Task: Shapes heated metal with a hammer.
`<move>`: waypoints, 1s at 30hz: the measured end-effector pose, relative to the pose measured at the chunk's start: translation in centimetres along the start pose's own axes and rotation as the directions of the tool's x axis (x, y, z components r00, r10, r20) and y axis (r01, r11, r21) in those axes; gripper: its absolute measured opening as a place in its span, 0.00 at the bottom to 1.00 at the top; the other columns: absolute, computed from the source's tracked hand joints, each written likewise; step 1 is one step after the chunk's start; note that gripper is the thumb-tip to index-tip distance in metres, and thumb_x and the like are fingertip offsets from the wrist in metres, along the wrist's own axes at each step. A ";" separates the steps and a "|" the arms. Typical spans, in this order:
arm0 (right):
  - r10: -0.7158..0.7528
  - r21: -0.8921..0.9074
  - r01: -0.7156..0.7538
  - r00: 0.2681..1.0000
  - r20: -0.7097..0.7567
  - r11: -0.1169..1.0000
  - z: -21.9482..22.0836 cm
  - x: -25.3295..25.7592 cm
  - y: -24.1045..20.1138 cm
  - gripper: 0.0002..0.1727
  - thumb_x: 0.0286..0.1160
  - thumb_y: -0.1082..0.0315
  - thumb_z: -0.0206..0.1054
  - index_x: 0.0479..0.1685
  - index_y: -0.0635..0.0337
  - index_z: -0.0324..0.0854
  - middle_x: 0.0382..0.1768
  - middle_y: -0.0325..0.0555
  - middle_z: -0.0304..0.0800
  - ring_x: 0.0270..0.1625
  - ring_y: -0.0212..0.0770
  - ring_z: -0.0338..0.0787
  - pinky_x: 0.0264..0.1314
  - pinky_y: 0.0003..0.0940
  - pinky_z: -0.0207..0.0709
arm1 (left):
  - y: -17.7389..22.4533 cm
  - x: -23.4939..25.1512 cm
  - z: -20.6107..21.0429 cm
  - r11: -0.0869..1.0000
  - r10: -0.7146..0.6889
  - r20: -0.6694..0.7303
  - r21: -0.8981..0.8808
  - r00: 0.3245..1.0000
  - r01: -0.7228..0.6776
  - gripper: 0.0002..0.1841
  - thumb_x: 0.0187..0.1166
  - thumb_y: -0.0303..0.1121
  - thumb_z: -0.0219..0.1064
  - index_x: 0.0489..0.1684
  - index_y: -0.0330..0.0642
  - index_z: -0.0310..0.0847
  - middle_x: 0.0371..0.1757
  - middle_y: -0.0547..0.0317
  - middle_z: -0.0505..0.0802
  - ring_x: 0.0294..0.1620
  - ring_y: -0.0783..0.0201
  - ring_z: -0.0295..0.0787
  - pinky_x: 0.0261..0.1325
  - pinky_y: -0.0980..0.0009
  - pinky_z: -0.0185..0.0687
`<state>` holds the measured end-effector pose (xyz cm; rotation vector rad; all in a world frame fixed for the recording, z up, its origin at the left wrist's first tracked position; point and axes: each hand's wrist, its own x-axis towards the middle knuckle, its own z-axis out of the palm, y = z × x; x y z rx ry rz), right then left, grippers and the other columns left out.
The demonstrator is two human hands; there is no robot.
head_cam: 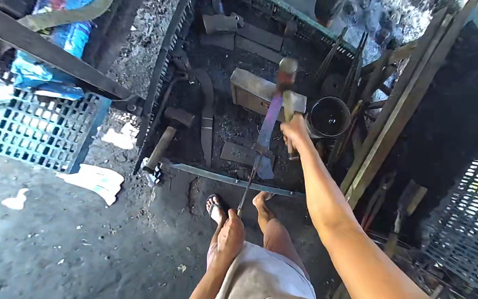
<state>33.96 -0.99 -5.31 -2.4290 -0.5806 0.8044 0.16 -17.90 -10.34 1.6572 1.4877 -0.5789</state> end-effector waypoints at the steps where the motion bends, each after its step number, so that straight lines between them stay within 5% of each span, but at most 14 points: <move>1: 0.065 0.099 -0.080 0.988 0.141 0.992 -0.5 0.4 -1.0 0.24 0.69 0.69 0.70 0.64 0.64 0.71 0.27 0.49 0.83 0.19 0.42 0.86 0.21 0.40 0.85 | 0.1 -0.1 -0.6 1.000 0.016 -0.010 0.009 1.000 -0.016 0.23 0.90 0.38 0.53 0.81 0.40 0.64 0.47 0.40 0.94 0.44 0.42 0.97 0.47 0.44 0.92; 5: -0.106 0.263 0.076 0.989 0.104 0.962 -11.0 -7.3 -8.8 0.18 0.70 0.73 0.67 0.58 0.65 0.73 0.24 0.44 0.81 0.17 0.37 0.83 0.19 0.33 0.85 | -0.4 -0.2 -1.1 0.998 0.050 -0.061 0.048 0.997 -0.047 0.25 0.90 0.38 0.53 0.84 0.38 0.64 0.51 0.35 0.93 0.47 0.38 0.96 0.48 0.42 0.92; 7: 0.063 0.039 -0.068 0.990 0.129 0.997 -17.5 -12.7 -15.4 0.23 0.83 0.72 0.64 0.75 0.58 0.67 0.42 0.46 0.83 0.36 0.41 0.88 0.47 0.40 0.88 | -0.7 1.0 -0.8 0.997 0.030 -0.060 0.074 0.998 -0.025 0.25 0.88 0.38 0.52 0.83 0.41 0.64 0.54 0.36 0.92 0.50 0.38 0.95 0.49 0.42 0.92; 9: -0.371 0.074 0.385 0.916 -0.154 0.920 -20.1 -13.4 -12.5 0.23 0.70 0.69 0.71 0.64 0.65 0.74 0.32 0.44 0.87 0.21 0.37 0.87 0.22 0.36 0.89 | -1.2 1.4 -0.3 0.997 -0.002 -0.043 0.081 0.999 0.005 0.25 0.87 0.37 0.53 0.83 0.42 0.64 0.56 0.35 0.92 0.53 0.37 0.95 0.50 0.40 0.91; 14: -0.552 -0.151 0.556 0.682 -0.480 0.818 -20.8 -9.9 -12.9 0.29 0.65 0.67 0.70 0.69 0.68 0.71 0.42 0.45 0.87 0.29 0.35 0.90 0.30 0.36 0.91 | -0.5 0.8 -1.4 0.998 -0.022 -0.022 0.065 1.000 0.024 0.26 0.88 0.38 0.52 0.85 0.42 0.62 0.56 0.36 0.92 0.54 0.39 0.95 0.51 0.42 0.91; 16: -0.495 -0.242 0.434 0.721 -0.484 0.868 -16.1 -8.2 -10.9 0.34 0.68 0.67 0.70 0.76 0.73 0.67 0.47 0.53 0.89 0.41 0.41 0.91 0.48 0.38 0.88 | -0.7 0.4 -1.3 0.998 0.026 -0.044 0.057 0.999 -0.024 0.27 0.89 0.38 0.53 0.85 0.40 0.62 0.52 0.38 0.94 0.47 0.41 0.97 0.48 0.44 0.92; 18: -0.301 -0.250 0.221 0.887 -0.350 0.943 -9.1 -5.5 -7.0 0.32 0.71 0.66 0.71 0.75 0.70 0.68 0.48 0.58 0.91 0.48 0.51 0.93 0.54 0.50 0.87 | -0.9 0.6 -0.7 0.999 0.043 -0.034 0.035 0.999 -0.041 0.26 0.89 0.40 0.52 0.84 0.40 0.63 0.49 0.40 0.94 0.44 0.43 0.97 0.47 0.43 0.93; 20: -0.018 -0.193 0.000 0.995 -0.096 0.981 -2.0 -1.3 -2.5 0.30 0.71 0.64 0.72 0.73 0.65 0.71 0.45 0.59 0.91 0.44 0.54 0.94 0.47 0.57 0.88 | -1.0 0.7 -0.2 0.999 0.027 -0.034 0.026 0.999 -0.026 0.24 0.90 0.41 0.52 0.82 0.42 0.64 0.47 0.41 0.94 0.43 0.43 0.97 0.46 0.43 0.92; 22: 0.111 -0.004 -0.112 0.983 0.144 0.994 0.6 1.3 -0.5 0.24 0.69 0.66 0.71 0.64 0.64 0.74 0.31 0.52 0.86 0.24 0.45 0.89 0.24 0.44 0.87 | -0.9 -0.3 -0.5 0.999 0.015 -0.026 0.029 1.000 -0.014 0.24 0.90 0.41 0.52 0.82 0.43 0.64 0.46 0.42 0.95 0.42 0.44 0.97 0.45 0.44 0.92; 25: -0.102 0.330 0.027 0.972 0.211 0.944 -6.4 -3.5 -6.8 0.18 0.70 0.76 0.66 0.57 0.72 0.70 0.22 0.48 0.81 0.15 0.36 0.83 0.16 0.30 0.83 | 0.1 -0.6 -1.8 0.999 -0.010 -0.008 0.044 1.000 0.010 0.25 0.90 0.41 0.52 0.84 0.43 0.61 0.49 0.39 0.94 0.45 0.41 0.97 0.48 0.43 0.92; 26: -0.075 0.252 0.018 0.973 0.220 0.968 -9.9 -8.7 -10.1 0.18 0.72 0.78 0.63 0.59 0.77 0.68 0.25 0.52 0.82 0.18 0.36 0.85 0.20 0.29 0.84 | -0.3 -1.1 -1.9 0.998 -0.012 0.010 0.057 1.000 0.011 0.26 0.90 0.40 0.52 0.85 0.42 0.61 0.52 0.38 0.93 0.48 0.40 0.96 0.49 0.43 0.92; 27: 0.185 0.017 -0.199 0.935 0.301 0.980 -14.0 -13.9 -16.5 0.20 0.84 0.79 0.58 0.72 0.73 0.64 0.39 0.53 0.82 0.34 0.38 0.86 0.43 0.32 0.84 | -0.5 -0.8 -1.9 0.998 -0.006 0.000 0.063 1.000 0.006 0.26 0.90 0.39 0.51 0.86 0.42 0.60 0.54 0.37 0.93 0.50 0.40 0.96 0.51 0.43 0.92; 28: 0.172 -0.054 -0.165 0.965 0.199 0.985 -16.0 -17.7 -19.3 0.20 0.85 0.79 0.57 0.74 0.73 0.65 0.41 0.51 0.81 0.35 0.35 0.84 0.45 0.28 0.81 | -0.6 -0.2 -1.8 0.998 0.001 -0.018 0.067 1.000 0.000 0.27 0.90 0.39 0.52 0.87 0.42 0.60 0.55 0.37 0.93 0.51 0.40 0.96 0.51 0.42 0.92; 30: -0.178 -0.024 0.177 0.983 -0.040 0.984 -18.7 -18.9 -16.6 0.18 0.80 0.76 0.62 0.66 0.74 0.69 0.35 0.48 0.79 0.27 0.31 0.82 0.34 0.25 0.81 | -1.4 0.4 -1.2 0.995 0.012 -0.038 0.098 0.999 -0.009 0.26 0.89 0.39 0.51 0.86 0.43 0.61 0.54 0.38 0.93 0.49 0.41 0.97 0.47 0.42 0.92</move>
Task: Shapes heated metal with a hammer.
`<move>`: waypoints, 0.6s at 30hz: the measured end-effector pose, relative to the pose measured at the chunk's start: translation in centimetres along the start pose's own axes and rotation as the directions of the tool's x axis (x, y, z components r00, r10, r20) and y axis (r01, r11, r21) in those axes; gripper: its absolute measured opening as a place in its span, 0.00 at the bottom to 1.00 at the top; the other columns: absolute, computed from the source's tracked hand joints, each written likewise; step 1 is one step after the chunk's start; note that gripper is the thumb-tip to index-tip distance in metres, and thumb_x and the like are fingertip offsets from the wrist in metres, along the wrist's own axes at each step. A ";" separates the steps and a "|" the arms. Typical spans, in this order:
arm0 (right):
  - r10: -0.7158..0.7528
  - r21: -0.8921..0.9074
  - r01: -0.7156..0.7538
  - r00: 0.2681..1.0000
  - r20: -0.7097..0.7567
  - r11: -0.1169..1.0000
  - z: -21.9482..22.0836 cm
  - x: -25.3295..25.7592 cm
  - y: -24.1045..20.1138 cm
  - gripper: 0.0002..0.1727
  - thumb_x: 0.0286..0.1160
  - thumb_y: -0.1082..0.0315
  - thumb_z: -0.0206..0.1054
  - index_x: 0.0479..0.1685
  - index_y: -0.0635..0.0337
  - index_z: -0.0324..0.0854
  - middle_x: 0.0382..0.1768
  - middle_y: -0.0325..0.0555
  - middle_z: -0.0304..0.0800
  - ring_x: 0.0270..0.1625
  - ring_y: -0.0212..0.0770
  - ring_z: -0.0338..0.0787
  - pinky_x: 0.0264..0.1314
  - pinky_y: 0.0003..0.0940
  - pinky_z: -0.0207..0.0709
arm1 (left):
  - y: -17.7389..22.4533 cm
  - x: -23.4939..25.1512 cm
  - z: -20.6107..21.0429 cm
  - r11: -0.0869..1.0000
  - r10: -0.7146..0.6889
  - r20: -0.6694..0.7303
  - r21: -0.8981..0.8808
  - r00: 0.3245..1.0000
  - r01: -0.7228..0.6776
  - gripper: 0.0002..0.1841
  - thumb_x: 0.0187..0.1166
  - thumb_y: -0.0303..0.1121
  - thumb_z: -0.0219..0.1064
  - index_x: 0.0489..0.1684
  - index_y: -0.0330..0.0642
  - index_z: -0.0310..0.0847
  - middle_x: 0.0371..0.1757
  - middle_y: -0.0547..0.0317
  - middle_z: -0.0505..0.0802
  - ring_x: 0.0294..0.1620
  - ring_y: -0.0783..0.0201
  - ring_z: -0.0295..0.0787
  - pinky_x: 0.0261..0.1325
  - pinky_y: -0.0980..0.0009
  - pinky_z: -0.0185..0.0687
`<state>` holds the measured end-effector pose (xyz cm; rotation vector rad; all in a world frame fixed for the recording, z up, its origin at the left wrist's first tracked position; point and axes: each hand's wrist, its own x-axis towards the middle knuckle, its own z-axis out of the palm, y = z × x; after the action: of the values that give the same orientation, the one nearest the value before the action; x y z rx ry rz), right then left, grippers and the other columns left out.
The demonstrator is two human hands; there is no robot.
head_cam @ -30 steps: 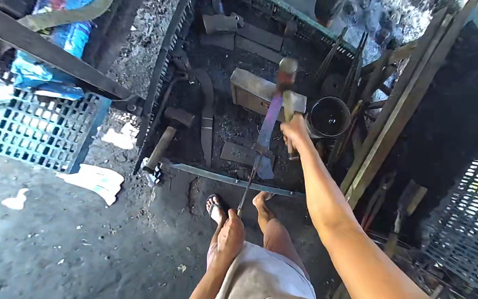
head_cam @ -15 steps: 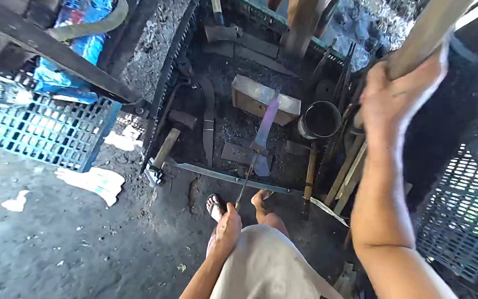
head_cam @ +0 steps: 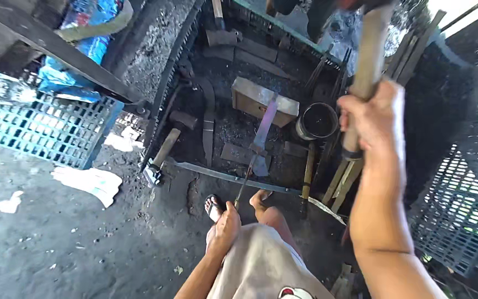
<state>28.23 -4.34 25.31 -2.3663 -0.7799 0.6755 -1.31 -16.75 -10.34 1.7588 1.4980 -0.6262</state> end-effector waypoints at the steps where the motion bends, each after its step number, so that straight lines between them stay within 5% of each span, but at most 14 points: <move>1: -0.220 0.056 0.230 0.964 -0.146 0.972 -1.0 2.3 3.5 0.21 0.71 0.73 0.68 0.61 0.71 0.73 0.32 0.46 0.84 0.21 0.32 0.85 0.24 0.28 0.86 | -0.2 0.1 0.1 1.000 -0.002 -0.003 0.027 1.000 0.002 0.26 0.88 0.38 0.51 0.85 0.43 0.61 0.53 0.37 0.93 0.48 0.40 0.97 0.46 0.42 0.93; 3: -0.365 0.035 0.390 0.887 -0.284 0.920 -2.5 6.0 5.9 0.25 0.67 0.65 0.72 0.63 0.63 0.73 0.34 0.41 0.86 0.19 0.34 0.87 0.19 0.34 0.88 | 0.1 0.2 -0.6 0.999 -0.035 0.029 0.031 0.999 0.034 0.27 0.88 0.37 0.52 0.87 0.42 0.60 0.57 0.35 0.92 0.52 0.39 0.96 0.50 0.42 0.92; 7: -0.351 -0.144 0.321 0.824 -0.444 0.936 1.9 9.4 7.0 0.30 0.66 0.67 0.71 0.70 0.69 0.73 0.42 0.49 0.88 0.35 0.40 0.92 0.38 0.40 0.90 | 0.1 -0.2 -1.0 0.999 -0.021 0.030 -0.048 0.999 0.023 0.27 0.88 0.38 0.55 0.84 0.40 0.62 0.52 0.37 0.93 0.47 0.41 0.97 0.47 0.43 0.92; 10: -0.115 -0.171 0.071 0.958 -0.261 0.983 11.9 11.9 12.7 0.29 0.69 0.66 0.72 0.71 0.67 0.72 0.44 0.57 0.91 0.44 0.50 0.93 0.49 0.51 0.87 | -0.5 0.4 0.6 0.997 -0.008 0.027 -0.073 1.000 0.010 0.24 0.88 0.40 0.54 0.81 0.42 0.64 0.46 0.41 0.94 0.41 0.44 0.97 0.43 0.44 0.93; 13: 0.247 -0.093 -0.238 0.962 0.115 0.967 20.6 15.6 18.9 0.25 0.67 0.66 0.72 0.64 0.65 0.76 0.36 0.55 0.89 0.30 0.48 0.92 0.32 0.49 0.89 | -0.8 -0.6 1.1 0.996 -0.005 0.027 -0.085 1.000 0.008 0.24 0.89 0.41 0.54 0.82 0.43 0.64 0.48 0.42 0.94 0.43 0.43 0.97 0.45 0.42 0.93; 15: 0.262 0.011 -0.273 0.933 0.247 0.962 18.8 16.0 16.9 0.24 0.66 0.67 0.72 0.63 0.64 0.76 0.32 0.51 0.87 0.23 0.44 0.89 0.25 0.43 0.88 | -0.1 -0.9 -0.3 0.997 0.000 -0.004 -0.077 1.000 -0.001 0.24 0.89 0.41 0.53 0.81 0.44 0.65 0.48 0.43 0.94 0.42 0.44 0.97 0.44 0.43 0.93; 18: 0.087 0.128 -0.113 0.977 0.197 0.985 10.7 9.8 10.8 0.24 0.66 0.71 0.70 0.64 0.65 0.75 0.29 0.49 0.87 0.20 0.40 0.87 0.21 0.37 0.86 | 0.7 -2.1 -2.3 0.999 -0.024 0.058 -0.046 0.998 0.026 0.25 0.89 0.40 0.53 0.84 0.44 0.62 0.54 0.37 0.93 0.48 0.39 0.96 0.49 0.40 0.91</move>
<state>32.68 -1.60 7.98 -2.2488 -0.6719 0.9791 -1.28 -16.30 -7.23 1.6758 1.4856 -0.6443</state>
